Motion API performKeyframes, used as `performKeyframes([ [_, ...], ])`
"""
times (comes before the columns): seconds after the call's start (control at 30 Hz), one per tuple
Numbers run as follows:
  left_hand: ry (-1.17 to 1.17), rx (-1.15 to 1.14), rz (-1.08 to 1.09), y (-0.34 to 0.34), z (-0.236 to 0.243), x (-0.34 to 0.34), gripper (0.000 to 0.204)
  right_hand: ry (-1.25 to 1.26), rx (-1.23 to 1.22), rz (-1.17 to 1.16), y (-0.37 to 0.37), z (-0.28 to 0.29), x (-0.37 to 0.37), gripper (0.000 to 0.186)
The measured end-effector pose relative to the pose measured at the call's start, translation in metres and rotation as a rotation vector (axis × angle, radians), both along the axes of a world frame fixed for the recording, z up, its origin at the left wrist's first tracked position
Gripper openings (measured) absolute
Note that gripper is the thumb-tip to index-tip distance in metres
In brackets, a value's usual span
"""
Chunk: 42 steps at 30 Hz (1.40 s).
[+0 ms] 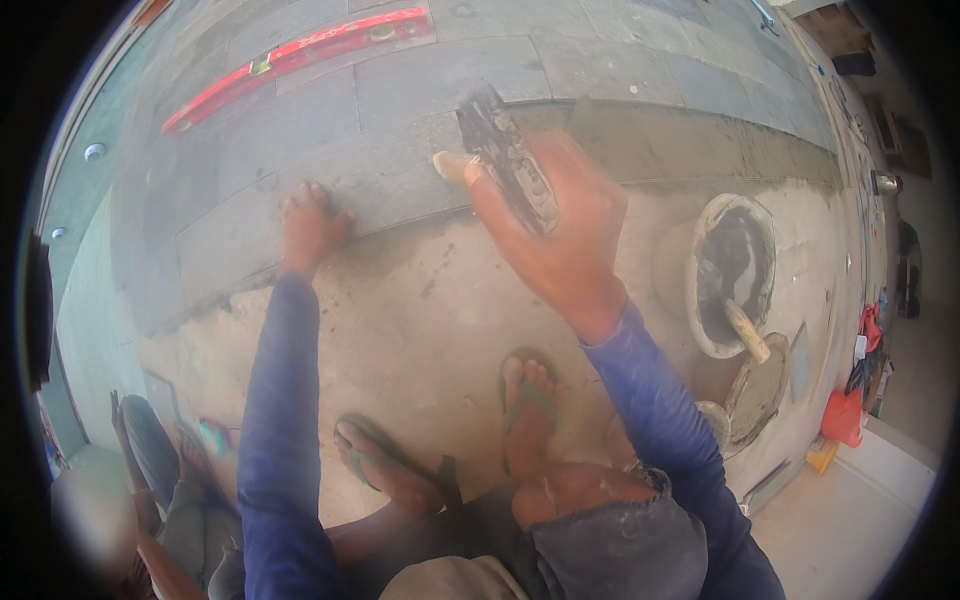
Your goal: The person applies cement to the back of floor tiles with a trowel and places them onto a prepared surface, tapping them into place with a small hammer.
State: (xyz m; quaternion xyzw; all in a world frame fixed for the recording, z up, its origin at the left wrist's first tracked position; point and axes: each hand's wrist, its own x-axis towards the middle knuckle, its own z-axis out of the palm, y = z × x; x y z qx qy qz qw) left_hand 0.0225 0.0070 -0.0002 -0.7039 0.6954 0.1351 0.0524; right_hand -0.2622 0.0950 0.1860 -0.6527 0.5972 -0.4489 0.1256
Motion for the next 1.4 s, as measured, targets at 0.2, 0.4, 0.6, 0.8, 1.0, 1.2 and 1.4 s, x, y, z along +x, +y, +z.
performKeyframes([
  [0.2, -0.003, -0.016, 0.0, 0.001, 0.0, 0.001, 0.079, -0.031, -0.004, -0.001, 0.003, -0.001, -0.004, 0.02],
  [0.4, 0.022, -0.021, 0.003, 0.001, 0.003, -0.001, 0.077, -0.007, -0.006, 0.008, 0.006, -0.001, -0.007, 0.02],
  [0.6, -0.043, 0.032, 0.004, 0.0, 0.007, -0.002, 0.08, -0.049, 0.005, -0.004, 0.006, 0.001, -0.005, 0.017],
  [0.8, -0.027, 0.002, 0.014, 0.002, 0.003, -0.002, 0.082, -0.09, -0.044, -0.003, 0.003, -0.003, -0.005, 0.018],
  [1.0, -0.037, 0.013, 0.024, 0.005, 0.003, -0.002, 0.083, -0.034, -0.002, 0.032, -0.001, 0.0, 0.006, 0.02],
  [1.2, 0.003, 0.0, 0.05, 0.007, 0.006, -0.001, 0.084, -0.018, -0.023, 0.169, -0.007, 0.003, 0.035, 0.018],
  [1.4, 0.03, 0.02, 0.069, 0.007, 0.011, -0.003, 0.086, -0.019, -0.046, 0.246, -0.015, -0.004, 0.049, 0.02],
])
